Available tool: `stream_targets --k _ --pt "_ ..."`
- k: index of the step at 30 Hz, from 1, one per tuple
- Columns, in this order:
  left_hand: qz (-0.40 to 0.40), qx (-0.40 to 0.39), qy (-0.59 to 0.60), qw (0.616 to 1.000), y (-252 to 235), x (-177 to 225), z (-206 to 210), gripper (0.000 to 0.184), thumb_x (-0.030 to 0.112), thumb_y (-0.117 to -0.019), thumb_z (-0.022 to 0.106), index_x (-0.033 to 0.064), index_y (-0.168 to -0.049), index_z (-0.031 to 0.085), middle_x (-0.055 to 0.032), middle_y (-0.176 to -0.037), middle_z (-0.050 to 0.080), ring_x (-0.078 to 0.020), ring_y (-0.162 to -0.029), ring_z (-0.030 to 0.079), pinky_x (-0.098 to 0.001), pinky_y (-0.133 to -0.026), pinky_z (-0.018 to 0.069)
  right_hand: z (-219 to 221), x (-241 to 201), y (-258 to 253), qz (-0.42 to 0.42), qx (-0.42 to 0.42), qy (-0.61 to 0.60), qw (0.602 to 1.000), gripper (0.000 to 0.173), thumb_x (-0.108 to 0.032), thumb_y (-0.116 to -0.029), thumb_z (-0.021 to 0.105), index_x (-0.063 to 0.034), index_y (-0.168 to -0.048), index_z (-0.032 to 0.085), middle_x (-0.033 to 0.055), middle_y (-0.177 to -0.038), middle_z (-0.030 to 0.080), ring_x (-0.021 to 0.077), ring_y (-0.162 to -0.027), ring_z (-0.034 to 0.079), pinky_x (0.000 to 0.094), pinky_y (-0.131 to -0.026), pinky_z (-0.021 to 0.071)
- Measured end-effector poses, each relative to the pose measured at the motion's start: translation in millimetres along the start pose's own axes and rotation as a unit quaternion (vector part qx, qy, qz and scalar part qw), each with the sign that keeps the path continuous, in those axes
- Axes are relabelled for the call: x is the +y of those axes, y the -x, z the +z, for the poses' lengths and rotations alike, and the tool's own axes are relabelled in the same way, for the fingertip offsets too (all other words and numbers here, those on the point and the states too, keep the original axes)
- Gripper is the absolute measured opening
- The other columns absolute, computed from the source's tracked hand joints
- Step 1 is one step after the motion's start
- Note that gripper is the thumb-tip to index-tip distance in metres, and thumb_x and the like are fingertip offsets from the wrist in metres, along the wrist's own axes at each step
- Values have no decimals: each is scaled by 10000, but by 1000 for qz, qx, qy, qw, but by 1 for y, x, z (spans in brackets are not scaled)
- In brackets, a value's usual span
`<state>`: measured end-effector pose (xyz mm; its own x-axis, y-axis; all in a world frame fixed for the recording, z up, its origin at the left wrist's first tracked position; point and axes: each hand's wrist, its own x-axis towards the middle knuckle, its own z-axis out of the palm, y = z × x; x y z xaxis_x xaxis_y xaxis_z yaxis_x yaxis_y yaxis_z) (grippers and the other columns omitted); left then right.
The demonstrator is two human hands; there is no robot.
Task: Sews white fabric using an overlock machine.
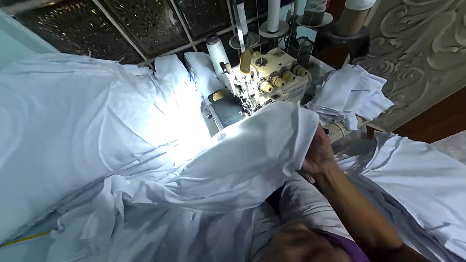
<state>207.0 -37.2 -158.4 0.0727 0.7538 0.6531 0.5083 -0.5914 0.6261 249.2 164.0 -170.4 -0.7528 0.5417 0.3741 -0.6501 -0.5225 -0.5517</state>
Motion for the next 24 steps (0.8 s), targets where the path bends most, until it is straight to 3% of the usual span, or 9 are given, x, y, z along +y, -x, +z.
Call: stream_targets --k 4,5,7,9,12,15,17,20,24 --pt "-45 159 -2 986 0 -1 -52 149 248 -1043 598 132 -958 636 69 -885 673 16 -845 647 -146 -807 536 -5 20 23 100 -246 65 962 261 -192 -985 639 -304 -1204 727 -193 -1121 732 -94 -1016 659 140 -885 544" --pt "-52 188 0 981 3 0 -61 128 267 -1046 592 167 -995 652 104 -890 669 35 -819 638 -138 -769 530 -5 28 27 141 -204 116 962 252 -111 -998 593 -294 -1095 736 -211 -1039 727 -106 -964 651 141 -859 541" --pt "-66 215 -22 974 9 -3 -73 118 281 -1050 574 230 -1074 677 162 -929 674 62 -799 629 -122 -735 525 8 51 31 208 31 183 960 323 54 -980 433 -161 -863 643 -141 -807 685 -54 -776 637 183 -747 544" --pt "-94 232 -67 966 13 -11 -78 122 281 -1047 579 242 -1070 693 179 -924 680 81 -769 622 -98 -689 518 15 73 33 209 209 80 952 273 31 -1041 388 -97 -937 605 -42 -790 712 29 -730 687 222 -707 589" --pt "-135 238 -161 948 15 -24 -72 135 259 -1013 632 135 -994 681 104 -903 657 73 -813 614 -99 -726 521 14 80 45 170 206 -70 961 154 -61 -1047 427 -122 -1037 568 2 -870 748 79 -793 731 255 -735 616" --pt "-177 192 -205 943 12 -35 -53 305 301 -941 726 19 -1055 703 -81 -1104 657 -34 -1041 632 -165 -868 543 32 67 44 132 185 -4 974 165 -42 -1039 393 -121 -1076 533 -52 -902 723 26 -866 701 227 -828 589" --pt "-184 185 -252 932 8 -44 -32 360 270 -884 767 -42 -1051 703 -191 -1128 666 -117 -1026 651 -194 -859 539 40 61 42 118 164 35 979 190 -15 -1022 385 -122 -1068 536 -77 -898 717 0 -878 691 214 -852 578" --pt "-166 215 -296 916 8 -54 -12 153 58 -833 689 -62 -928 683 -170 -879 694 -119 -799 674 -187 -748 541 41 59 40 91 147 44 984 251 5 -996 397 -150 -1013 593 -90 -881 724 -3 -862 688 219 -842 571" --pt "-140 170 -181 958 14 -38 -9 137 98 -899 701 -29 -951 692 -103 -856 667 -56 -819 649 -138 -776 535 46 49 37 85 216 149 961 245 -8 -1032 373 -131 -1022 585 -109 -853 697 -55 -825 663 160 -794 565"
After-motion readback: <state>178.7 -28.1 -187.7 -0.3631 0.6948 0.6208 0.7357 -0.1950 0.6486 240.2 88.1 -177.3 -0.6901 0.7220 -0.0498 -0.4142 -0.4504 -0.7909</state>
